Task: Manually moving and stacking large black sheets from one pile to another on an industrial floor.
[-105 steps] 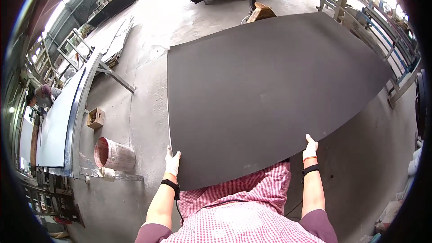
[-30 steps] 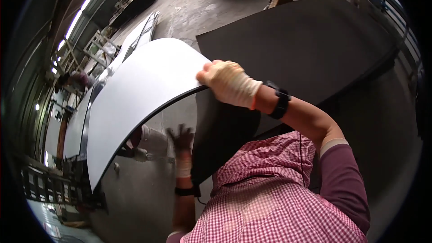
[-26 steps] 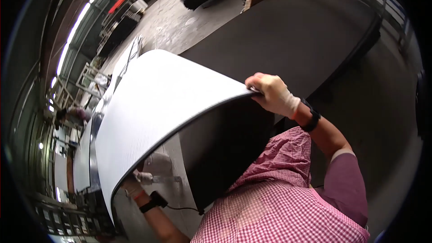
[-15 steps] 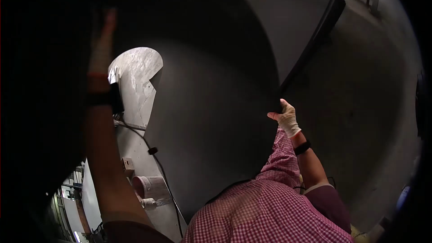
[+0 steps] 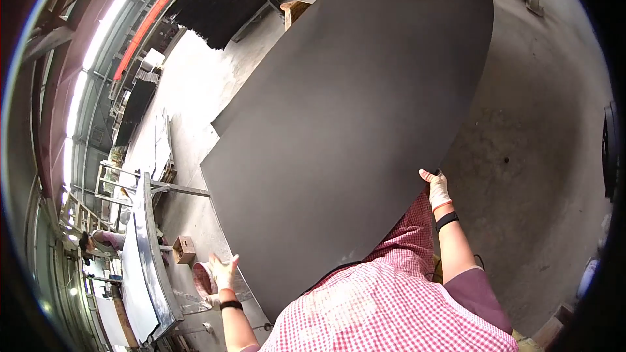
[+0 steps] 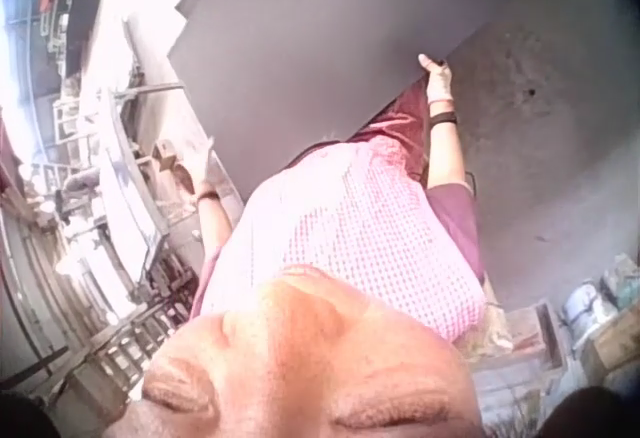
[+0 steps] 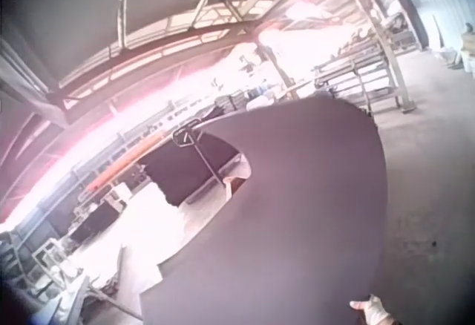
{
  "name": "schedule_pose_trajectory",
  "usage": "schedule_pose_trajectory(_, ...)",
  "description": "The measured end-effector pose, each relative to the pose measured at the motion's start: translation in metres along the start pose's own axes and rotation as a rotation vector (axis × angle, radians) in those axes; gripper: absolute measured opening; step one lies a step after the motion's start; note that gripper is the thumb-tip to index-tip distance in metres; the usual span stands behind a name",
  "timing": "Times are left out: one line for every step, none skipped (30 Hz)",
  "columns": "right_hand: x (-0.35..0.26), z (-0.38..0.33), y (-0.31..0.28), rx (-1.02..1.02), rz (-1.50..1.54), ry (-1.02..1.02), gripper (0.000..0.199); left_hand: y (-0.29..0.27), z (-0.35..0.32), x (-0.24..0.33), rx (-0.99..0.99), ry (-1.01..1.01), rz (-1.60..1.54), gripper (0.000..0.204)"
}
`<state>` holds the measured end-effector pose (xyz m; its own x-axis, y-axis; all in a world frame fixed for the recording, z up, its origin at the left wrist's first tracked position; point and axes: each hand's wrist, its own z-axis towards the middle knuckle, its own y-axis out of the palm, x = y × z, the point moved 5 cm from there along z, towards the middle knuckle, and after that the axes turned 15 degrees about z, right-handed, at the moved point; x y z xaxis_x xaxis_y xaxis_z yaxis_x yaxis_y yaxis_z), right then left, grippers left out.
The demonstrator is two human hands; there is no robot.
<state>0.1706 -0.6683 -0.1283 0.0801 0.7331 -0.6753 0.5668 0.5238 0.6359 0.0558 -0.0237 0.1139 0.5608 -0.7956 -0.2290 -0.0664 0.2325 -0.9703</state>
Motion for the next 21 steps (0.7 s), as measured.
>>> schedule_pose_trajectory(0.001, -0.001, -0.01, 0.017, -0.011, -0.002, 0.047, -0.019, -0.053, 0.013, -0.063, -0.143, -0.009, 0.104)
schedule_pose_trajectory(-0.001, -0.001, -0.005, 0.023, 0.021, 0.022, 0.046, 0.047, -0.073, -0.046, -0.211, -0.246, -0.195, 0.102)
schedule_pose_trajectory(-0.002, 0.0, -0.013, 0.059, 0.037, 0.035, 0.046, 0.05, -0.105, -0.028, -0.476, -0.395, -0.425, 0.102)
schedule_pose_trajectory(-0.003, -0.001, -0.015, 0.061, 0.024, 0.029, 0.046, 0.046, -0.142, -0.004, -0.736, -0.546, -0.655, 0.101)
schedule_pose_trajectory(-0.002, -0.002, -0.009, 0.032, 0.083, 0.055, 0.046, 0.068, -0.141, -0.013, -0.578, -0.473, -0.708, 0.093)
schedule_pose_trajectory(0.001, -0.002, 0.0, -0.002, 0.135, 0.087, 0.046, 0.102, -0.141, -0.026, -0.419, -0.41, -0.76, 0.085)
schedule_pose_trajectory(0.002, -0.001, 0.004, 0.057, 0.094, 0.066, 0.044, 0.125, -0.138, -0.035, -0.284, -0.424, -0.843, 0.069)
schedule_pose_trajectory(0.001, 0.002, 0.009, 0.039, 0.061, 0.064, 0.044, 0.123, -0.13, -0.021, -0.269, -0.345, -1.138, 0.058)
schedule_pose_trajectory(-0.001, 0.006, 0.012, 0.097, 0.058, 0.049, 0.043, 0.102, -0.12, -0.002, -0.259, -0.354, -1.187, 0.053)
schedule_pose_trajectory(-0.002, 0.011, 0.02, 0.143, 0.059, 0.04, 0.043, 0.097, -0.107, 0.008, -0.259, -0.29, -1.274, 0.052)
schedule_pose_trajectory(-0.003, 0.02, 0.035, 0.072, 0.097, 0.012, 0.046, 0.093, -0.091, 0.02, -0.302, -0.176, -1.317, 0.05)
schedule_pose_trajectory(-0.003, 0.031, 0.042, 0.044, 0.065, 0.015, 0.046, 0.081, -0.08, 0.04, -0.298, -0.208, -1.355, 0.047)
schedule_pose_trajectory(0.0, 0.043, 0.048, 0.079, 0.017, -0.002, 0.048, 0.093, -0.066, 0.046, -0.266, -0.18, -1.368, 0.05)
schedule_pose_trajectory(0.006, 0.054, 0.054, 0.116, -0.027, -0.019, 0.049, 0.098, -0.055, 0.059, -0.274, -0.219, -1.451, 0.052)
schedule_pose_trajectory(0.018, 0.053, 0.071, 0.083, -0.07, 0.0, 0.05, 0.104, -0.041, 0.072, -0.313, -0.223, -1.53, 0.055)
schedule_pose_trajectory(0.032, 0.051, 0.079, 0.183, -0.189, 0.095, 0.045, 0.109, -0.029, 0.085, -0.3, -0.249, -1.552, 0.056)
schedule_pose_trajectory(0.043, 0.062, 0.074, 0.192, -0.241, 0.099, 0.042, 0.118, -0.013, 0.104, -0.328, -0.232, -1.555, 0.057)
schedule_pose_trajectory(0.054, 0.077, 0.067, 0.196, -0.292, 0.107, 0.04, 0.131, 0.002, 0.121, -0.35, -0.217, -1.557, 0.059)
schedule_pose_trajectory(0.057, 0.081, 0.083, 0.199, -0.303, 0.094, 0.028, 0.139, 0.007, 0.122, -0.323, -0.232, -1.519, 0.059)
schedule_pose_trajectory(0.052, 0.089, 0.089, 0.235, -0.325, 0.074, 0.018, 0.153, 0.018, 0.134, -0.333, -0.243, -1.474, 0.059)
schedule_pose_trajectory(0.051, 0.097, 0.091, 0.267, -0.335, 0.078, 0.017, 0.163, 0.024, 0.144, -0.359, -0.269, -1.469, 0.059)
